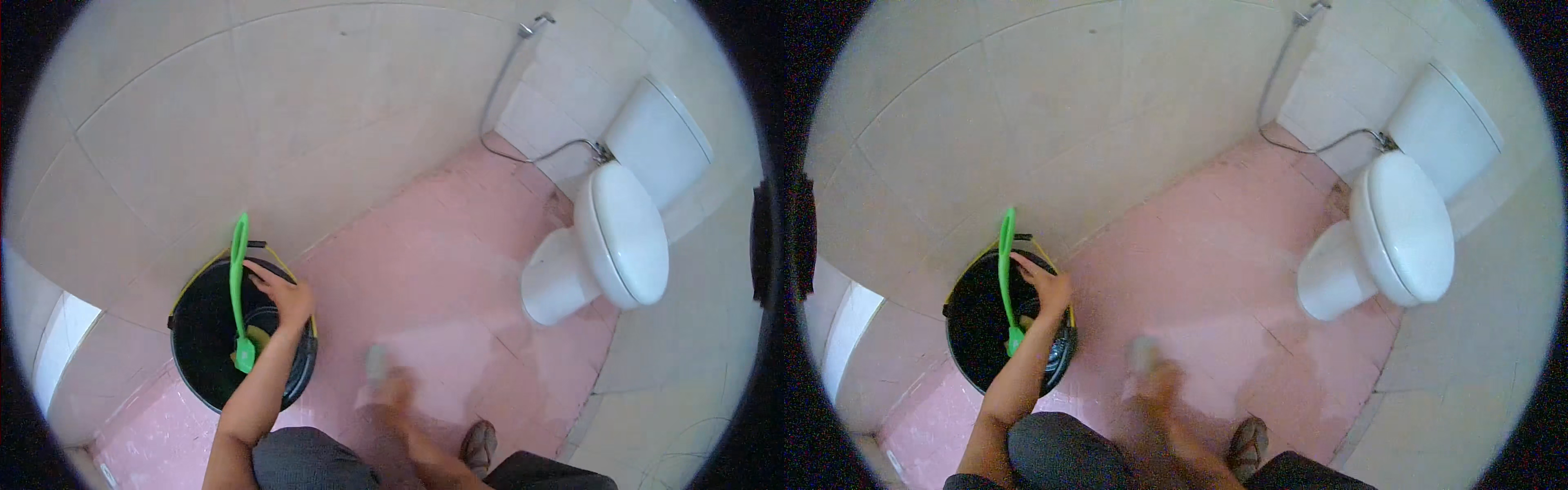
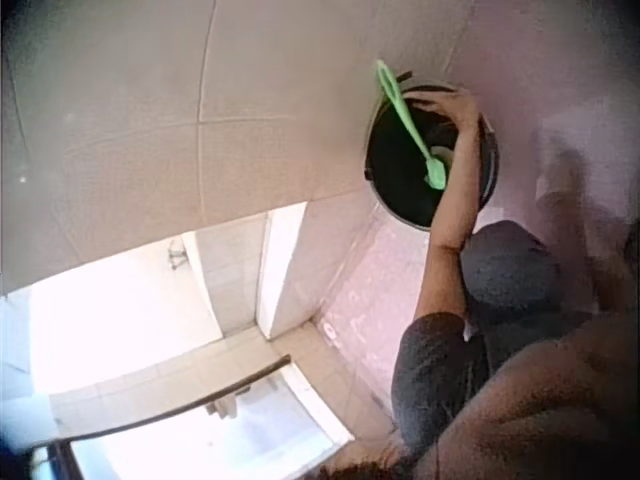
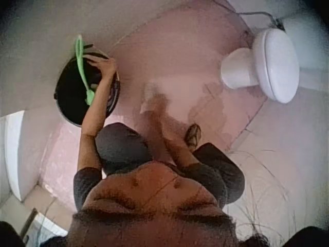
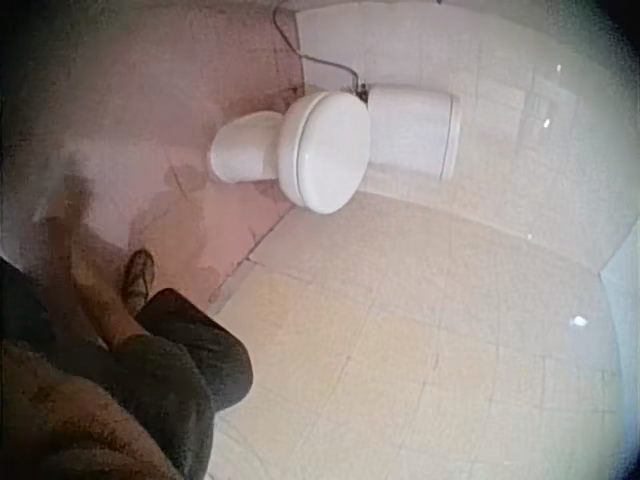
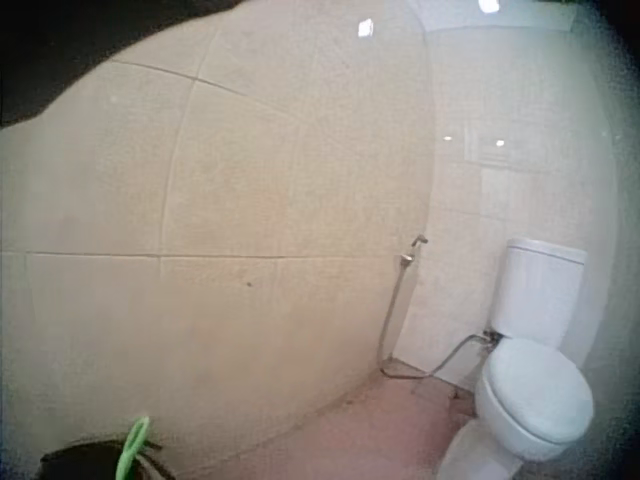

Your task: The person scrubs the pink tiled floor of a bathroom using a small brush and a bucket of water. They repeatedly dip the brush into the bucket and scrub the floor area around the toilet and bathtub.

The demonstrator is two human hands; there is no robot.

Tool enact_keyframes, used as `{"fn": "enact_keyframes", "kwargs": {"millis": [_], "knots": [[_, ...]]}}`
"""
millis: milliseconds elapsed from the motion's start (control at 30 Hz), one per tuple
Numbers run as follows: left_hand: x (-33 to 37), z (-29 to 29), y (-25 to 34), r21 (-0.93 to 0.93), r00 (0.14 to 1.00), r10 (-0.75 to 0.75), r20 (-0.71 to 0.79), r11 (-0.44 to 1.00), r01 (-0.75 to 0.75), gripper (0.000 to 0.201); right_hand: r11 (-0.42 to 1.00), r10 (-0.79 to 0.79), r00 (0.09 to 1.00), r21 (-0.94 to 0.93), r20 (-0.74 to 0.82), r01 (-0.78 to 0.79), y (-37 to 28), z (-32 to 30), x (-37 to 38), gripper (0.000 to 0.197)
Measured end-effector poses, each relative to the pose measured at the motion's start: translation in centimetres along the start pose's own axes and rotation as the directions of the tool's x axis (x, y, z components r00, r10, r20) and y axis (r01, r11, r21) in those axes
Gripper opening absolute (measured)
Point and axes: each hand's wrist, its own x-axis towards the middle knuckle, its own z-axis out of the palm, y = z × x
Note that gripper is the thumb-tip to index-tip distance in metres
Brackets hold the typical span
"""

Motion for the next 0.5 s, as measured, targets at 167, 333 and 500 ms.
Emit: {"fn": "enact_keyframes", "kwargs": {"millis": [167,333,500], "knots": [[-0.1,-0.5,-0.5,0.024,0.999,-0.002,0.034,1.0,0.001,0.108,0.934,-0.356,0.925,0.077,0.131,0.348,-5.3,1.4,-3.9,0.052],[-0.3,-0.3,-0.5,0.008,0.999,0.003,0.054,1.0,-0.004,0.107,0.64,0.766,0.594,0.21,-0.246,-0.739,18.4,-8.0,2.0,0.049],[-0.4,-0.6,0.4,0.036,0.996,-0.063,0.067,0.997,0.061,0.109,0.407,0.83,0.336,0.07,-0.444,-0.911,22.3,-7.9,2.9,0.051]]}}
